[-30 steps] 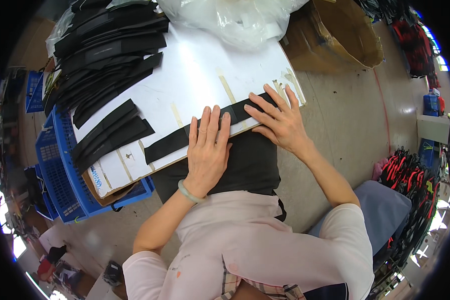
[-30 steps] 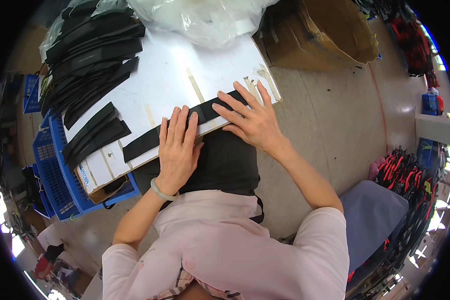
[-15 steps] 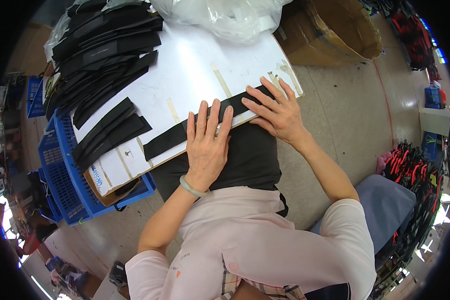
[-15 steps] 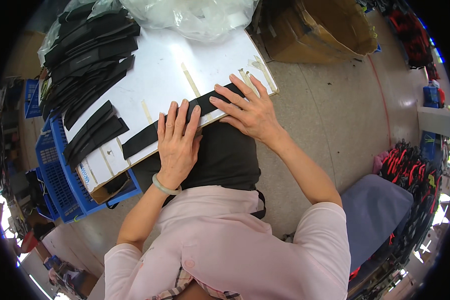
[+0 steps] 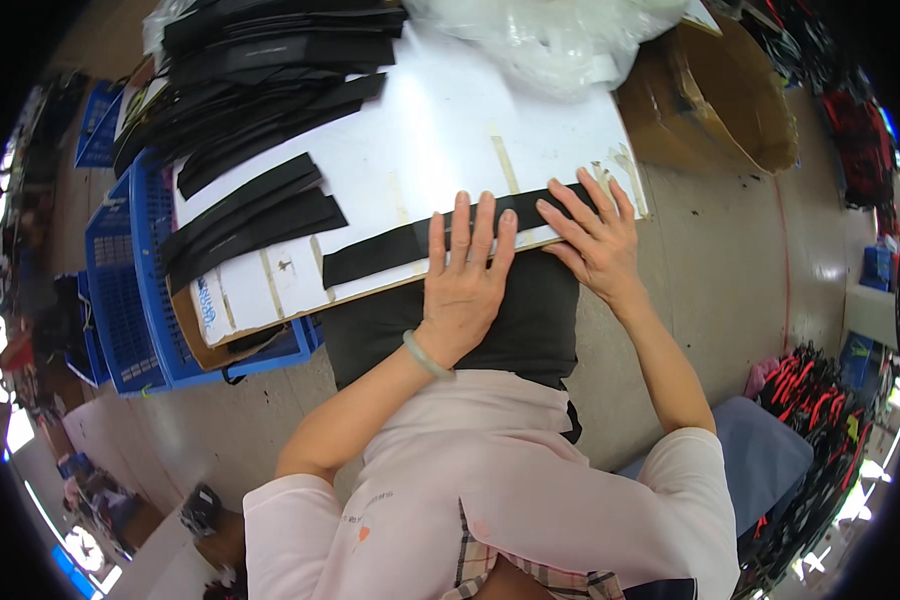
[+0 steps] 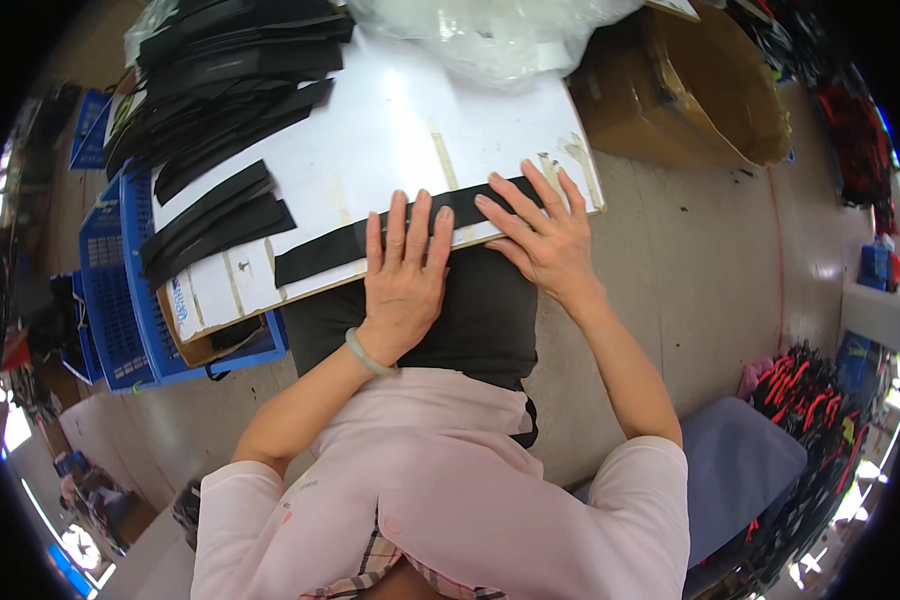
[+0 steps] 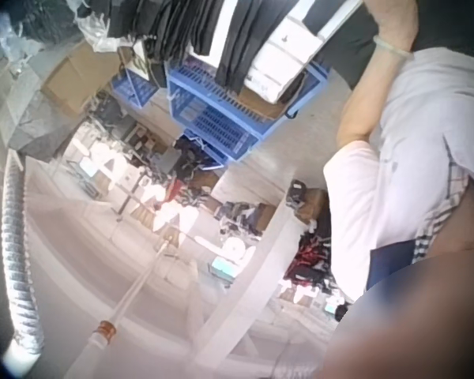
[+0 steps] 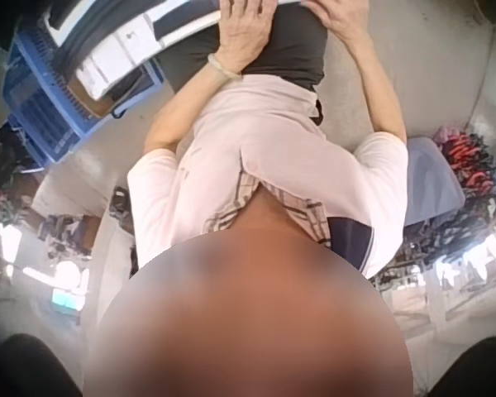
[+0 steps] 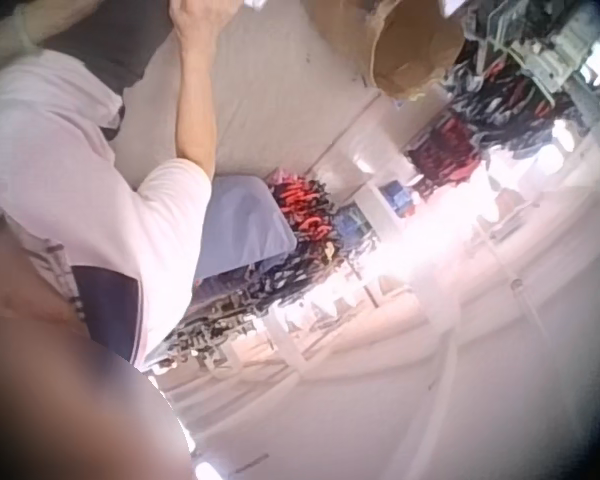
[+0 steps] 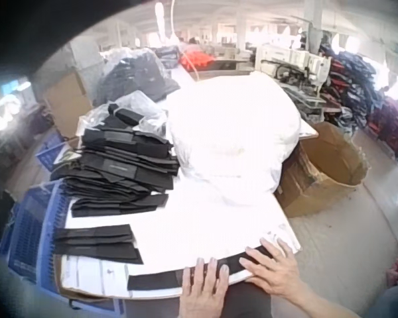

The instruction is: Applying adhesive white components onto black fabric straps using a measuring jig on a workbench.

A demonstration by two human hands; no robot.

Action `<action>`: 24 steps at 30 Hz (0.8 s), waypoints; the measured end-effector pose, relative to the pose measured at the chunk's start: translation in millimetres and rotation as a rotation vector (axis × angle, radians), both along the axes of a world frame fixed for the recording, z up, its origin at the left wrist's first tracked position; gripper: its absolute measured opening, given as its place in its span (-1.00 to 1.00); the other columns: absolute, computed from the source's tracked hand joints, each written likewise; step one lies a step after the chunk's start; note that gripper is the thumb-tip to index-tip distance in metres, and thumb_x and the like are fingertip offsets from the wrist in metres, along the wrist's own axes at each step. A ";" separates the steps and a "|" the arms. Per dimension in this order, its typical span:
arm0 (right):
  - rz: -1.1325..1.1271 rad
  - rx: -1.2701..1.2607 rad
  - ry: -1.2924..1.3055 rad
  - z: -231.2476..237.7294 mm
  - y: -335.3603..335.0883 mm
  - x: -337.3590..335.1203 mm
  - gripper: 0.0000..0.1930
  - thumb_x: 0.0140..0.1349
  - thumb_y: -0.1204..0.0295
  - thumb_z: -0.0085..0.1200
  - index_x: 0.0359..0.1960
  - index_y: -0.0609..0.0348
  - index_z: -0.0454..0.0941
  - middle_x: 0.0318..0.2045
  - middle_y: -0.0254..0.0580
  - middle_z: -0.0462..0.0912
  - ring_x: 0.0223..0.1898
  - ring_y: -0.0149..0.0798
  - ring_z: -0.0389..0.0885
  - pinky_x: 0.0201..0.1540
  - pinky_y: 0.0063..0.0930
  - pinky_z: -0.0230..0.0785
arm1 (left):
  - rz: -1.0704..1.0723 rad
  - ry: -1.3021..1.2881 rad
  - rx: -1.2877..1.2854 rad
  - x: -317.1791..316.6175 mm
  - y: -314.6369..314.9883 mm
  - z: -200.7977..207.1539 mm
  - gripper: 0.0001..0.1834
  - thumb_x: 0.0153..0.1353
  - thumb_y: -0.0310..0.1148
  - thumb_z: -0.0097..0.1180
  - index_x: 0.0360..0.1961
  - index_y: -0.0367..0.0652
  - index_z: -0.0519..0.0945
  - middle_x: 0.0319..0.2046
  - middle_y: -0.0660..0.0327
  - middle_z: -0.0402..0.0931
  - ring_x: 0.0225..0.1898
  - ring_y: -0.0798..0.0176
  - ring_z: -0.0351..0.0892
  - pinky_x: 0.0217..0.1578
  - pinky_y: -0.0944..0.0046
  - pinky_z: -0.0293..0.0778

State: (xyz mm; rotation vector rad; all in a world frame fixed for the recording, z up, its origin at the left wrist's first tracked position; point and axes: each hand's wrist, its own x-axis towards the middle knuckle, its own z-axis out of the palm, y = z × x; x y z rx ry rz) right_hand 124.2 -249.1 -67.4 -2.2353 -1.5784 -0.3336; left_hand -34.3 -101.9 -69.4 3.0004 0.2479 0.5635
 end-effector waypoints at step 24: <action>-0.007 0.020 0.100 10.4 1.2 2.8 -0.60 0.14 0.16 0.18 0.04 -0.14 0.61 0.18 -0.44 0.50 0.28 -0.17 0.31 0.33 -0.15 0.00 | -0.035 -0.011 -0.009 -3.3 4.5 1.6 -0.49 0.16 -0.41 -0.02 0.18 -0.27 0.38 0.28 -0.16 0.21 0.33 -0.29 0.12 0.30 -0.26 0.02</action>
